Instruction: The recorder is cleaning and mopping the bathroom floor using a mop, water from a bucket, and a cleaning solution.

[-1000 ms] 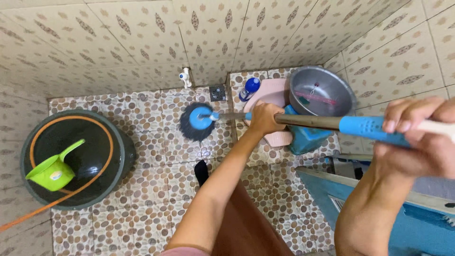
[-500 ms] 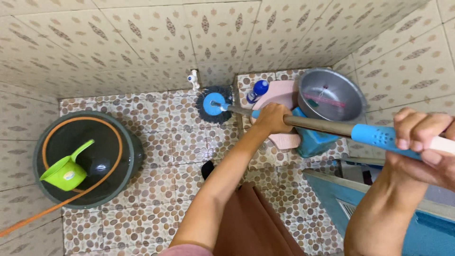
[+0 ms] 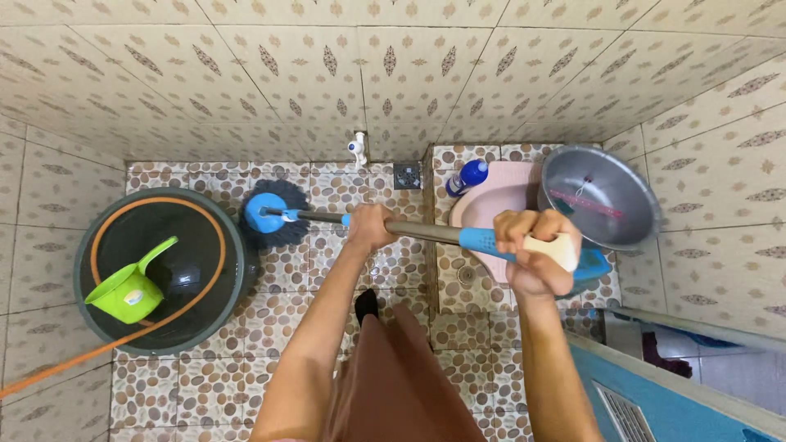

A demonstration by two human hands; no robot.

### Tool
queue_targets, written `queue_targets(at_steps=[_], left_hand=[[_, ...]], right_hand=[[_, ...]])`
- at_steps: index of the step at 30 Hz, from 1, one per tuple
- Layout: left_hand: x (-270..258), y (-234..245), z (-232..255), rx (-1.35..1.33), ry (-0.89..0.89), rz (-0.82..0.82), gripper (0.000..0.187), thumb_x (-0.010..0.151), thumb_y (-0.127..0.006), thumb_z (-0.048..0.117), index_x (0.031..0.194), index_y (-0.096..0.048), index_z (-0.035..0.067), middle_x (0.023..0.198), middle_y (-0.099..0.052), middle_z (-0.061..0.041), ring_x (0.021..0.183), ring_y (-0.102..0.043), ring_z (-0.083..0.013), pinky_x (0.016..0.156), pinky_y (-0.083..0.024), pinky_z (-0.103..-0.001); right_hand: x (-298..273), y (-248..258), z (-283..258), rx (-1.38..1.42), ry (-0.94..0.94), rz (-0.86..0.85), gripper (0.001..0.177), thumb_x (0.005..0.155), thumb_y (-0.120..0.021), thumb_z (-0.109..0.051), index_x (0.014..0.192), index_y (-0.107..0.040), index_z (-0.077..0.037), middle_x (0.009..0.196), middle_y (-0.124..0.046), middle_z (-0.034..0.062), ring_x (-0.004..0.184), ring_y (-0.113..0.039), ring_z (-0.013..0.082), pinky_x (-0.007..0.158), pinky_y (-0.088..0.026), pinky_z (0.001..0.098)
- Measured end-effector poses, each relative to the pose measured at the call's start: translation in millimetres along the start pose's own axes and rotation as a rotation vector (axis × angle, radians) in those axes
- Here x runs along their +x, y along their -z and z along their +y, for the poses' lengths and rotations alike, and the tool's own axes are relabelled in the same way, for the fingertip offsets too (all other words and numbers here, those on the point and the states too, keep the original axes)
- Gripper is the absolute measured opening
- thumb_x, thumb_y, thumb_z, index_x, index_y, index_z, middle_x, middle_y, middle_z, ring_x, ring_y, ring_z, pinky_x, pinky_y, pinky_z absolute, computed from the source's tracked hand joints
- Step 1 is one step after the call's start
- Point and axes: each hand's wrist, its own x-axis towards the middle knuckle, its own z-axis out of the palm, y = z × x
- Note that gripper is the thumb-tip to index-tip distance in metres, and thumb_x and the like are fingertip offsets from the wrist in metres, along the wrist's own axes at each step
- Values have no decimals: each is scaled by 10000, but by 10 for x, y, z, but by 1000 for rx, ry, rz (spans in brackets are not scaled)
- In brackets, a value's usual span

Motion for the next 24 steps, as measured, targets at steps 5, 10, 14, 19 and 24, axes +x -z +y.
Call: queue_targets(at_steps=[5,10,14,19,24], left_hand=[[329,-279,278,-7,-118,180,228,667,-837,431,662,-772,213,662,-683,-40,703,-676,-266,725,-553,-433],[602,-507,1296,-166,-276,79,140,725,-773,378,705,-724,248,641,-674,4,618,-676,-195,751,-546,-382],[681,-586,2127,-253,-531,177,177,556,-840,302,641,-732,190,618,-684,-43,626,-670,-245,726,-508,-436],[586,-365,2517,-539,-606,80,226,561,-805,291,739,-758,159,665,-702,-95,643,-705,-308,664,-554,-427],[626,-365,2440,-388,-500,-73,166,586,-794,282,694,-770,157,676,-728,-107,670,-721,-302,661,-571,-431]], right_hand=[[165,304,-321,10,22,42,40,741,-524,-67,778,-522,-82,717,-660,96,585,-618,171,554,-441,311],[222,713,-1191,-72,101,227,128,747,-559,-122,868,-572,-83,719,-663,109,526,-632,171,465,-430,277],[-275,1823,-1802,-309,216,246,217,953,-602,-150,750,-532,-117,739,-590,61,610,-589,144,606,-429,243],[-622,2159,-1994,-408,228,234,345,1056,-591,-98,721,-509,-116,750,-556,61,691,-529,136,732,-389,258],[-454,2127,-1933,-184,164,187,224,924,-650,-157,735,-533,-131,677,-593,17,633,-583,131,792,-427,316]])
